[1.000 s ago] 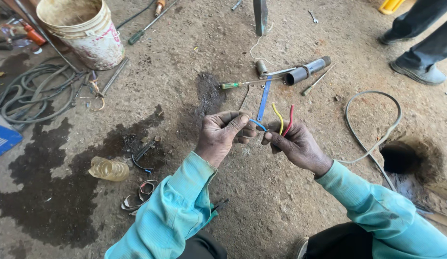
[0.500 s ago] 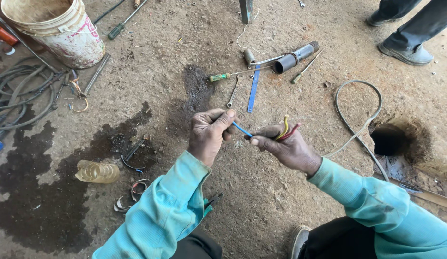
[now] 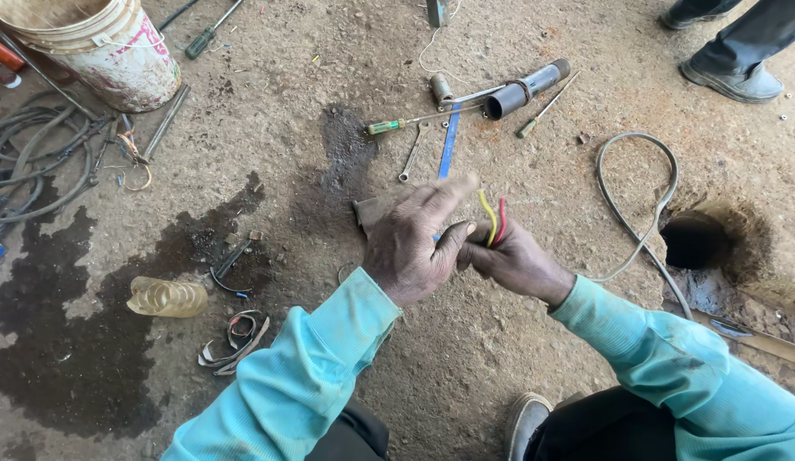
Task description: The person sits on the ground holding a black electrical cable and uses pliers to cut and strip the outer insulation, exposing colored inner wires. They then strip the insulation from the ends of the individual colored wires one at a time with the pliers.
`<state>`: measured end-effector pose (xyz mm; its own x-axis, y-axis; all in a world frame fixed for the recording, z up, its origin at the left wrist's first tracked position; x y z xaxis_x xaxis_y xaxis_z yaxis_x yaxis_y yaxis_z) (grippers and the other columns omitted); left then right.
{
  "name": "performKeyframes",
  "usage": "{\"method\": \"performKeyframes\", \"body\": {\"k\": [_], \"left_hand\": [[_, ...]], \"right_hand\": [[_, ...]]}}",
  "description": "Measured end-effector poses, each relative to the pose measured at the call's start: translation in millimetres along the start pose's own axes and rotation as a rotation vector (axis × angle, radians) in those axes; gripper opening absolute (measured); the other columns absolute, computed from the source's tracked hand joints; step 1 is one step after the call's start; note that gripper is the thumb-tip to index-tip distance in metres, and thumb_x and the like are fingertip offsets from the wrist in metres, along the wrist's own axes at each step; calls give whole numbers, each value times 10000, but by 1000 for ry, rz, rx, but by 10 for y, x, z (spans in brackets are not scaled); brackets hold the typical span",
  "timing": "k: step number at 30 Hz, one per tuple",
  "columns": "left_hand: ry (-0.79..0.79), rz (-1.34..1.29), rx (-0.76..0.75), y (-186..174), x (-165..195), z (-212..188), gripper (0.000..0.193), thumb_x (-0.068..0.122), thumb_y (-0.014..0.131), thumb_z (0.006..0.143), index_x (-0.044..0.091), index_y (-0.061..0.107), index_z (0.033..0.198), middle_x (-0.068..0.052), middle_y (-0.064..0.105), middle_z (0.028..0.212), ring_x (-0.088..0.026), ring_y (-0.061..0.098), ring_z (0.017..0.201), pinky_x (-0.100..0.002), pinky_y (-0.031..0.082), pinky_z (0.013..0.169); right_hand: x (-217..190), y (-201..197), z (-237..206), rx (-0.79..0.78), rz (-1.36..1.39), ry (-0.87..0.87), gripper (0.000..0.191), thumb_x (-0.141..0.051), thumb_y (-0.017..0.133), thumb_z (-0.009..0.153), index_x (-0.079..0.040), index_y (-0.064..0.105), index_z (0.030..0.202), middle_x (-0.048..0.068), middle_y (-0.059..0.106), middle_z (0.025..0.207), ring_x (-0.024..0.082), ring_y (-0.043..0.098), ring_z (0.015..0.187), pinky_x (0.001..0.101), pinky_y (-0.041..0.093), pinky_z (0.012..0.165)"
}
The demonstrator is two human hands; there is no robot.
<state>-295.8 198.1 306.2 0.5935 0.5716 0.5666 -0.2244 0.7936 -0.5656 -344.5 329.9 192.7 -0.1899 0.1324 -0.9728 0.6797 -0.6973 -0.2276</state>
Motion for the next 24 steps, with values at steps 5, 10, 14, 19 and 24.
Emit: {"method": "performKeyframes", "body": {"k": [5, 10, 14, 19, 24], "left_hand": [[-298, -467, -115, 358, -232, -80, 368, 165, 693, 982, -7, 662, 1306, -126, 765, 1054, -209, 752, 948, -330, 625, 804], [-551, -972, -135, 675, -468, -235, 205, 163, 658, 1029, -14, 726, 1107, -90, 759, 911, -105, 718, 764, -268, 617, 619], [-718, -1050, 17, 597, -697, -299, 183, 188, 679, 1009, 18, 743, 1027, -75, 767, 902, -92, 733, 741, -231, 624, 657], [-868, -967, 85, 536, -782, -377, 199, 218, 743, 960, 21, 745, 942, -81, 767, 790, -101, 715, 624, -227, 581, 548], [-943, -897, 131, 518, -796, -430, 245, 237, 735, 968, 14, 746, 866, -89, 739, 711, -105, 684, 559, -231, 524, 491]], "right_hand": [[311, 49, -116, -100, 3, 247, 188, -273, 675, 958, -141, 660, 1091, -18, 719, 815, 52, 639, 683, 234, 534, 557], [233, 77, -188, -171, 0, 229, 251, -296, 716, 953, -88, 667, 1085, 12, 727, 820, 63, 656, 686, 253, 537, 559], [66, -6, -235, -142, -29, 204, 369, -394, 560, 1046, -90, 713, 1187, 8, 779, 868, 51, 598, 640, 234, 525, 562], [-94, -12, -222, -57, -14, 160, 453, -420, 445, 1066, -109, 655, 1320, -5, 770, 896, 33, 559, 621, 223, 510, 556], [-92, 101, -182, -67, -83, 168, 420, -402, 442, 1050, -103, 681, 1223, -1, 758, 822, 54, 564, 574, 248, 503, 512]]}}
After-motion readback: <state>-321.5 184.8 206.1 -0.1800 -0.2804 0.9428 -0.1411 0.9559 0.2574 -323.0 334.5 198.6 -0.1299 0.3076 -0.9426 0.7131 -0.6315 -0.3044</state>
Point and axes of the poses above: each hand's wrist, its own z-axis towards the middle knuckle, its own y-axis out of the palm, x = y × z, the point moved 8 cm from there along z, towards the middle knuckle
